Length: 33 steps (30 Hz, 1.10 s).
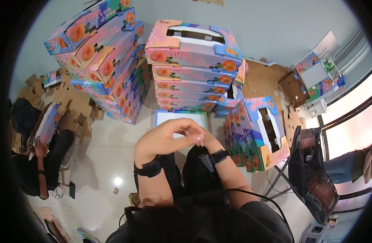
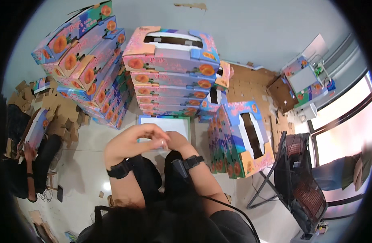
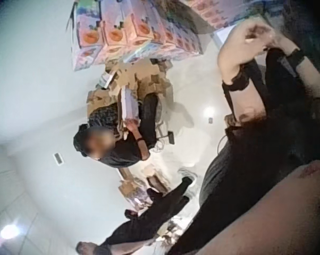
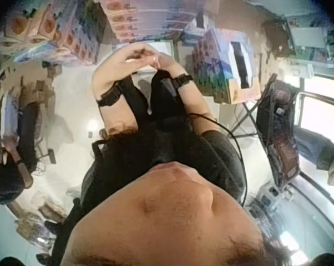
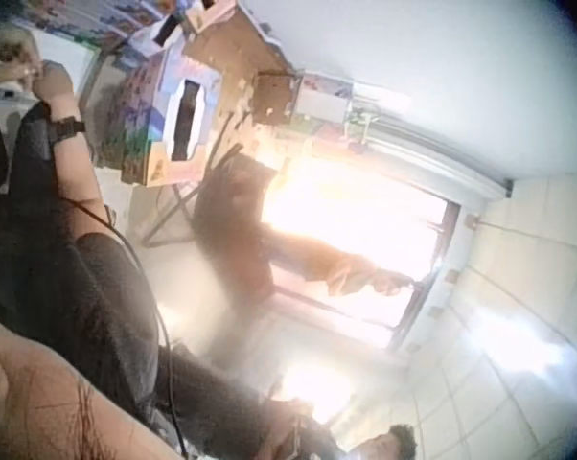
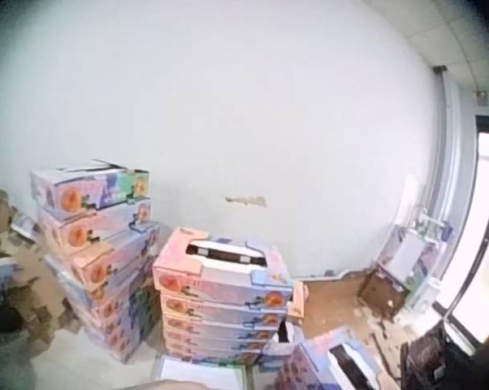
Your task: Assembling and stacking cardboard fruit packaging boxes.
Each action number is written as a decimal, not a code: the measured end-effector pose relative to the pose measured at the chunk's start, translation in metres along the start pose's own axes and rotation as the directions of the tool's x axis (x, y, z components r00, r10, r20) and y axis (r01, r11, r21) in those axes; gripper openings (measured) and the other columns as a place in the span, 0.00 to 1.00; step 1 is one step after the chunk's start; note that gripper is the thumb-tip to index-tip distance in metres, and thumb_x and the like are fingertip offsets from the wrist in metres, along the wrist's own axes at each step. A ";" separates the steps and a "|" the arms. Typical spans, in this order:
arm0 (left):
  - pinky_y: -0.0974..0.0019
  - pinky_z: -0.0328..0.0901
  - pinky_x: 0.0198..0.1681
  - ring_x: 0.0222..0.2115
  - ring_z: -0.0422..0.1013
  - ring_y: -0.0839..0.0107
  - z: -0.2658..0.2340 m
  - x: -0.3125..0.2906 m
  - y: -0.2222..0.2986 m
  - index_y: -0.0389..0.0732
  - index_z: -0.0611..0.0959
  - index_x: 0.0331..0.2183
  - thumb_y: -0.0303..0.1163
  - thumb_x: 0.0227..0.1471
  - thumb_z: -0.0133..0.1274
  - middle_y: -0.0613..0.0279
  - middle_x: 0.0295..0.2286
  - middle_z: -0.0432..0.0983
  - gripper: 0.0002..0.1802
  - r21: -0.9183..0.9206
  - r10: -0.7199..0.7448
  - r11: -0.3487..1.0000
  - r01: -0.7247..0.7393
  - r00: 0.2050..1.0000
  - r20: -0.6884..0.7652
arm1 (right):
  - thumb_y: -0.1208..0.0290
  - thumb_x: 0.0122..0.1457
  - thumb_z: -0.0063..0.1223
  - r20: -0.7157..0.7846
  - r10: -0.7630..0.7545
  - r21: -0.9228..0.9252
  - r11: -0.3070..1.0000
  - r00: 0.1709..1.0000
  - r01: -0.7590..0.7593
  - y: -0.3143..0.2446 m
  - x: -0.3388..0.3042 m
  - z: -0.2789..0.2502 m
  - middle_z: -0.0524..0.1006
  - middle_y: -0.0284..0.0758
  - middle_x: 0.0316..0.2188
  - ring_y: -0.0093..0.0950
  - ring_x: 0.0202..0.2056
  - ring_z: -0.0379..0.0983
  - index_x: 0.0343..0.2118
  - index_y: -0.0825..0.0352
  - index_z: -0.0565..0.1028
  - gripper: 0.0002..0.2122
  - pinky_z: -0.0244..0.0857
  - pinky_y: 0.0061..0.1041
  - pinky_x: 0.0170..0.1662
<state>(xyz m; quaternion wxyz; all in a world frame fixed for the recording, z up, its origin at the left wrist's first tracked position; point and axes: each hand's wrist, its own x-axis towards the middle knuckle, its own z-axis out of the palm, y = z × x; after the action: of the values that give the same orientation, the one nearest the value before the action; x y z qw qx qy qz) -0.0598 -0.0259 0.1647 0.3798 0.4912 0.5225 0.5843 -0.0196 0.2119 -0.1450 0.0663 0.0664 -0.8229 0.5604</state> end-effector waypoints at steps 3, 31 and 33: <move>0.66 0.66 0.33 0.28 0.73 0.68 -0.021 -0.025 -0.074 0.36 0.78 0.34 0.34 0.51 0.53 0.59 0.27 0.77 0.11 0.199 -0.267 0.909 0.368 0.877 -0.400 | 0.63 0.47 0.53 -0.046 0.285 -0.344 0.895 0.957 -0.283 -0.086 0.030 0.023 0.77 0.45 0.29 0.43 0.35 0.73 0.30 0.65 0.76 0.11 0.66 0.36 0.38; 0.57 0.64 0.32 0.31 0.72 0.57 0.146 -0.009 -0.117 0.42 0.77 0.32 0.45 0.46 0.52 0.55 0.27 0.74 0.16 0.837 -0.264 0.538 -0.100 0.923 0.280 | 0.71 0.38 0.54 -0.576 -0.303 -0.815 0.289 0.759 -0.503 -0.193 0.148 -0.117 0.56 0.47 0.58 0.43 0.58 0.52 0.59 0.60 0.57 0.38 0.33 0.58 0.59; 0.58 0.62 0.32 0.31 0.71 0.58 0.141 -0.006 -0.101 0.41 0.76 0.32 0.45 0.46 0.53 0.55 0.28 0.73 0.17 0.872 -0.296 0.485 -0.071 0.925 0.240 | 0.74 0.39 0.53 -0.533 -0.376 -0.846 0.202 0.758 -0.494 -0.188 0.149 -0.124 0.62 0.50 0.53 0.44 0.53 0.58 0.59 0.56 0.60 0.37 0.32 0.58 0.59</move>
<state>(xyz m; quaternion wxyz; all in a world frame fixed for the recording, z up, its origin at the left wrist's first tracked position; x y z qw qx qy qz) 0.0711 0.0181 0.0601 0.2071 0.6764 0.6975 0.1142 -0.1267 0.2540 0.0993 0.3481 -0.2242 -0.9043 -0.1038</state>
